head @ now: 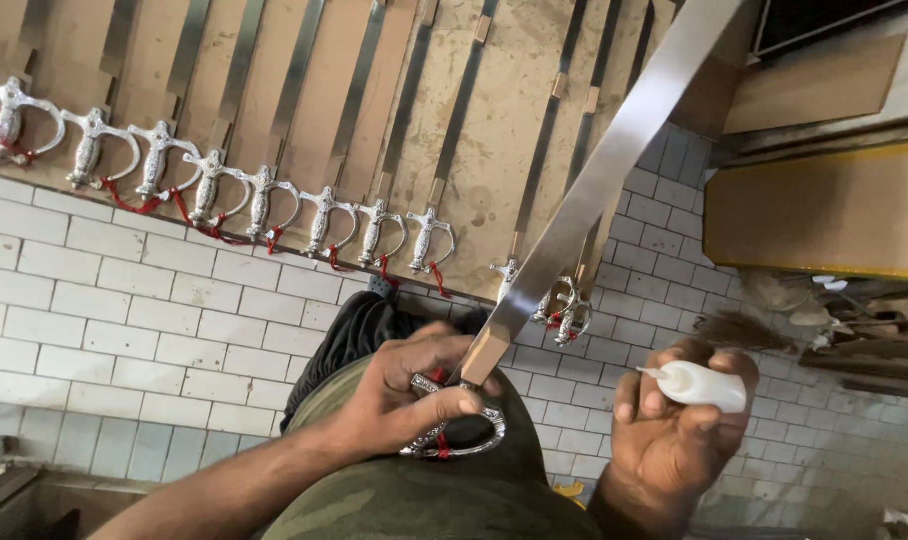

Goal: The person picks up a sword blade with an ornate metal hilt, squeezes glue from a plastic bottle onto a small wooden block, presses the block into the hilt, and places the assembled sword back on the board with other finished swords, repeating this for several swords.

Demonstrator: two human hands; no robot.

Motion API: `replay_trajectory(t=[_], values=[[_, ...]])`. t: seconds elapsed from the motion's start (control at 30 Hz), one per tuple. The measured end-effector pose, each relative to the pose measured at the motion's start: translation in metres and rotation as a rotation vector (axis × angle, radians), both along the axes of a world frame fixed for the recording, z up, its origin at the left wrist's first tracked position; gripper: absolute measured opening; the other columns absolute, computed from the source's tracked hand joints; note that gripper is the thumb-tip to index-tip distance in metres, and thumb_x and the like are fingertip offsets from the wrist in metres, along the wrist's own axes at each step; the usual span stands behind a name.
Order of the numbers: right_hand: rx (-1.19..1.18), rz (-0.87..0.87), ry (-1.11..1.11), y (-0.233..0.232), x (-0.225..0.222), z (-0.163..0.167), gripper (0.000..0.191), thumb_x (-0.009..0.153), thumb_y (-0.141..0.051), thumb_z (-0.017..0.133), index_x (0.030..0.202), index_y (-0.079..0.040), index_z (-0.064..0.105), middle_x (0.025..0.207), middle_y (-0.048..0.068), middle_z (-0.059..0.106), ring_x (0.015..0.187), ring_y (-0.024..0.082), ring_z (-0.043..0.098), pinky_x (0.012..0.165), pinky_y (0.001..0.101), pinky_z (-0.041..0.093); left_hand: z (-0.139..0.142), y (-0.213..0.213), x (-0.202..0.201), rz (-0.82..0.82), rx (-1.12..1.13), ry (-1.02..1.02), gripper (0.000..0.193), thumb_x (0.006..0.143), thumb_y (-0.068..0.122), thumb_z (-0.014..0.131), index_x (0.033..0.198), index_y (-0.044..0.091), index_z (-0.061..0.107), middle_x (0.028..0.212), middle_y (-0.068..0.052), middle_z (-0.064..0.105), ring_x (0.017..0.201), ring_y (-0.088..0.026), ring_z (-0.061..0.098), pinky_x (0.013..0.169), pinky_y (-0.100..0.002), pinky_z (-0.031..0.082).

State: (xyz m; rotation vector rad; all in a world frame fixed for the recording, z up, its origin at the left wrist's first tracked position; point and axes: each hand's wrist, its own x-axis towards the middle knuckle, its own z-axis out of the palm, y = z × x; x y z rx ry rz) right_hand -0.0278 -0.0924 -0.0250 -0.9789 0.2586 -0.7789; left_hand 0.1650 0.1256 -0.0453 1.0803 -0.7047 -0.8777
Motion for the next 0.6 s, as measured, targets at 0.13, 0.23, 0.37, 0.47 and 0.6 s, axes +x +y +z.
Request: replay_trajectory(t=[0.13,0.23,0.37,0.47,0.6], values=[[-0.026,0.033,-0.017,0.003,-0.002,0.006,0.036,0.105,-0.018,0.078,0.129,-0.005,0.055,0.115,0.018,0.068,0.084,0.014,0.068,0.065,0.0305,0.061,0.010,0.013,0.011,-0.169,-0.084,0.175,0.034,0.104,0.027,0.077,0.122,0.002,0.063,0.119,-0.007,0.077,0.110,-0.017,0.073,0.100,-0.034,0.060],[-0.027,0.047,-0.024,0.006,-0.002,0.013,0.037,0.104,-0.016,0.079,0.129,-0.004,0.055,0.116,0.020,0.066,0.086,0.017,0.069,0.067,0.0335,0.064,0.023,0.021,0.012,-0.127,-0.143,0.074,0.045,0.099,0.029,0.075,0.132,0.002,0.061,0.113,-0.006,0.072,0.105,-0.015,0.070,0.095,-0.034,0.058],[-0.071,0.073,-0.009,0.013,0.003,0.026,0.040,0.103,-0.013,0.078,0.133,-0.003,0.055,0.117,0.024,0.065,0.086,0.020,0.070,0.068,0.0373,0.066,0.035,0.022,0.009,-0.066,-0.078,0.002,0.026,0.105,0.023,0.067,0.122,0.003,0.067,0.106,-0.005,0.074,0.096,-0.014,0.071,0.085,-0.032,0.059],[-0.172,0.070,0.065,0.021,0.007,0.039,0.039,0.103,-0.014,0.078,0.132,0.000,0.056,0.118,0.028,0.067,0.082,0.020,0.070,0.069,0.0392,0.067,0.038,0.022,0.011,-0.006,-0.049,-0.165,0.019,0.108,0.019,0.064,0.112,0.003,0.073,0.104,-0.007,0.077,0.094,-0.015,0.075,0.083,-0.031,0.060],[-0.356,0.016,0.187,0.031,0.009,0.054,0.041,0.100,-0.014,0.079,0.133,0.000,0.059,0.114,0.027,0.069,0.079,0.021,0.073,0.069,0.0392,0.069,0.041,0.023,0.005,-0.018,-0.033,-0.064,0.021,0.107,0.017,0.063,0.114,0.002,0.073,0.107,-0.009,0.077,0.094,-0.016,0.076,0.081,-0.028,0.062]])
